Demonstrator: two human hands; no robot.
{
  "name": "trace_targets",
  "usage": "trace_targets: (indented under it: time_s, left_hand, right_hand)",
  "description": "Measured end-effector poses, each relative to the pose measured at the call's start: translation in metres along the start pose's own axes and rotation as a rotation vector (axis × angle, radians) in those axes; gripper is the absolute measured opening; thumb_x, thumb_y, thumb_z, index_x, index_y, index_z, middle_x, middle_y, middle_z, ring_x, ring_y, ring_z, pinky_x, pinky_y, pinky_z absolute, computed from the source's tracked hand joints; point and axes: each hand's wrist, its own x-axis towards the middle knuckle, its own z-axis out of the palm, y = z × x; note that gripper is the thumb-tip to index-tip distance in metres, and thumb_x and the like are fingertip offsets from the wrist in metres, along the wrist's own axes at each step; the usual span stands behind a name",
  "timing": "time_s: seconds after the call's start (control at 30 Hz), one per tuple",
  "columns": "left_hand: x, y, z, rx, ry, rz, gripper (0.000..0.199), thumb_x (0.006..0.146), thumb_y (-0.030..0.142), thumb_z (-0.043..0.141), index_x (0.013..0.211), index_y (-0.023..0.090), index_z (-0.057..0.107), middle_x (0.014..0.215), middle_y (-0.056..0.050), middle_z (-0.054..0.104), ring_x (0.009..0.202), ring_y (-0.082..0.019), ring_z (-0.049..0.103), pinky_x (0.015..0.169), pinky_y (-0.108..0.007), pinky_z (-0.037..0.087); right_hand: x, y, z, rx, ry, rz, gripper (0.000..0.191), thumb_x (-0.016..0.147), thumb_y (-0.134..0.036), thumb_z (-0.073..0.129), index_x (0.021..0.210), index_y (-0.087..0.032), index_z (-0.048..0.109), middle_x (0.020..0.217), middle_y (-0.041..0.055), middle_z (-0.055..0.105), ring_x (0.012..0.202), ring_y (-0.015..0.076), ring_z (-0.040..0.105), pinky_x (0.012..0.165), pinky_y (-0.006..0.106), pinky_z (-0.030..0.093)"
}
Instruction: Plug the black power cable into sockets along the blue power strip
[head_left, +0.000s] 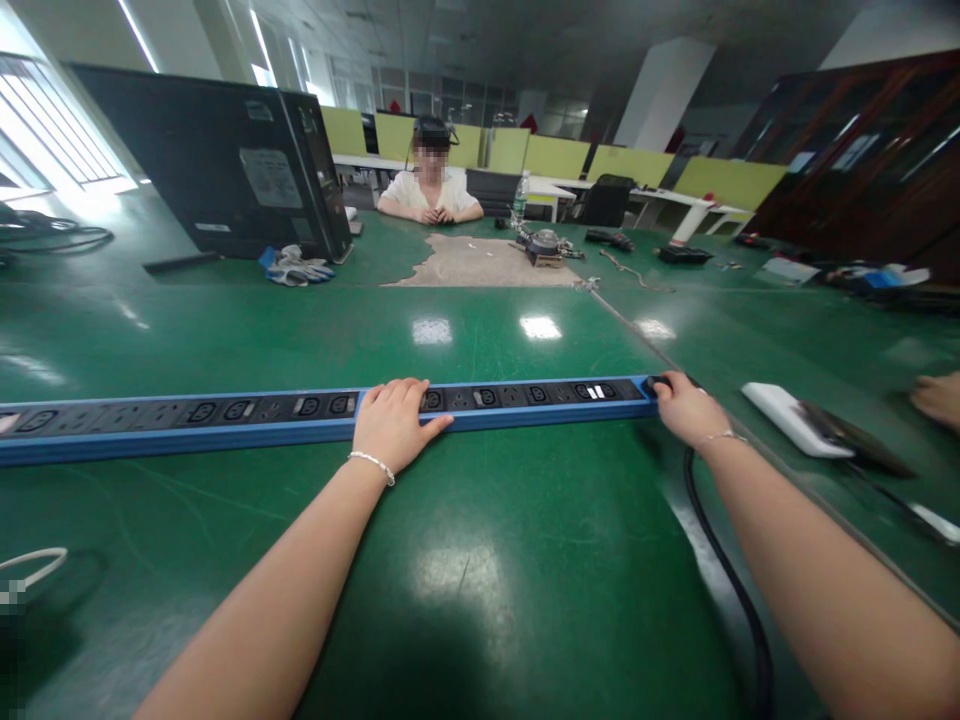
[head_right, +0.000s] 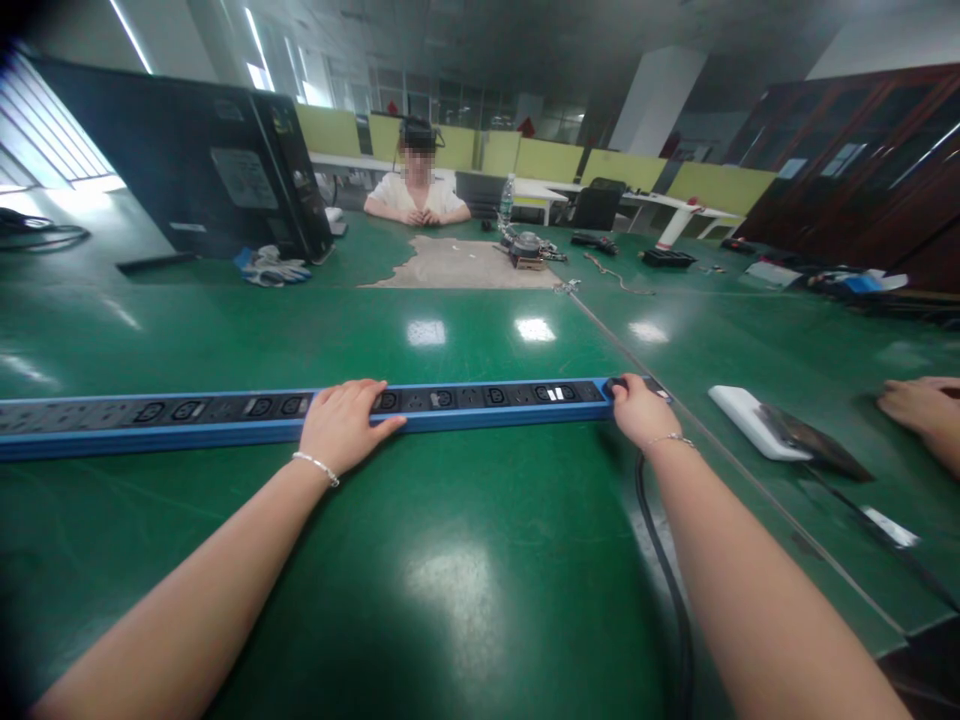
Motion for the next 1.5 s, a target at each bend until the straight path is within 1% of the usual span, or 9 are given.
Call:
trace_targets:
  time_s: [0.2,0.33,0.4,0.53,0.63,0.77,0.93,1.23,1.5]
  left_hand:
    - [0.0,0.0,-0.001,0.001,0.002,0.004,0.059,0.081,0.06,0.039,0.119,0.016,0.052,0.118,-0.012,0.058,0.112,-0.025,0.049,0.095,-0.04,0.031]
    - [0.0,0.0,0.0,-0.001,0.011,0.0,0.058,0.081,0.06,0.039,0.119,0.017,0.052,0.118,-0.011,0.058,0.112,-0.025,0.049,0.095,-0.039,0.031]
    - [0.0,0.0,0.001,-0.003,0.014,0.002,0.059,0.081,0.06,0.039,0.118,0.017,0.052,0.118,-0.011,0.059,0.112,-0.025,0.049,0.095,-0.039,0.031]
    - [-0.001,0.0,0.001,-0.011,0.026,0.004,0.059,0.081,0.06,0.039,0.118,0.016,0.053,0.118,-0.011,0.059,0.112,-0.025,0.049,0.095,-0.039,0.031]
    - [0.0,0.0,0.001,-0.026,0.024,-0.004,0.058,0.081,0.059,0.04,0.118,0.017,0.053,0.118,-0.012,0.058,0.112,-0.025,0.049,0.095,-0.04,0.031]
    - [0.0,0.0,0.001,-0.037,0.016,-0.006,0.058,0.08,0.059,0.042,0.118,0.017,0.053,0.117,-0.011,0.059,0.111,-0.026,0.049,0.094,-0.041,0.032]
    - [0.0,0.0,0.001,-0.036,0.027,-0.004,0.059,0.08,0.059,0.041,0.119,0.016,0.053,0.117,-0.012,0.059,0.111,-0.026,0.049,0.095,-0.041,0.031]
    - [0.0,-0.001,0.001,-0.027,0.021,-0.002,0.059,0.08,0.06,0.041,0.118,0.017,0.053,0.117,-0.011,0.059,0.111,-0.025,0.049,0.095,-0.04,0.031]
    - [-0.001,0.0,0.0,-0.038,0.006,-0.019,0.057,0.08,0.059,0.042,0.119,0.02,0.052,0.12,-0.011,0.058,0.113,-0.025,0.048,0.096,-0.04,0.03]
  right_hand:
    - [0.0,-0.001,0.0,0.029,0.002,-0.007,0.047,0.088,-0.039,0.032,0.124,-0.014,0.049,0.108,0.0154,0.063,0.093,0.0251,0.06,0.08,0.036,0.044]
    - [-0.003,-0.004,-0.004,0.026,-0.007,-0.014,0.047,0.087,-0.037,0.032,0.121,-0.012,0.052,0.11,0.0165,0.062,0.096,0.0267,0.059,0.083,0.037,0.043]
    - [-0.004,-0.005,-0.012,0.032,0.009,0.008,0.047,0.087,-0.037,0.03,0.12,-0.011,0.053,0.11,0.0178,0.062,0.098,0.0288,0.059,0.083,0.039,0.043]
    - [-0.002,-0.007,-0.035,0.075,0.134,0.028,0.049,0.088,-0.037,0.028,0.121,-0.011,0.052,0.112,0.0191,0.061,0.101,0.0307,0.057,0.081,0.038,0.043]
    - [-0.002,-0.011,-0.043,0.102,0.094,-0.06,0.045,0.087,-0.037,0.03,0.116,-0.014,0.056,0.108,0.0155,0.063,0.098,0.0276,0.058,0.079,0.034,0.044]
    - [-0.008,-0.021,-0.034,0.104,0.026,-0.091,0.043,0.087,-0.038,0.031,0.111,-0.014,0.059,0.104,0.0133,0.065,0.094,0.0248,0.06,0.077,0.031,0.044]
    - [-0.012,-0.029,-0.02,0.049,-0.003,-0.092,0.045,0.088,-0.038,0.03,0.115,-0.013,0.056,0.108,0.015,0.063,0.098,0.0259,0.059,0.08,0.033,0.043]
    - [-0.008,-0.03,-0.008,-0.049,-0.065,-0.091,0.045,0.088,-0.038,0.029,0.118,-0.013,0.053,0.105,0.0164,0.064,0.096,0.0268,0.06,0.081,0.035,0.043]
    - [-0.014,-0.033,-0.002,-0.038,-0.068,-0.061,0.047,0.089,-0.038,0.027,0.123,-0.012,0.047,0.103,0.0176,0.065,0.092,0.0263,0.062,0.08,0.035,0.043]
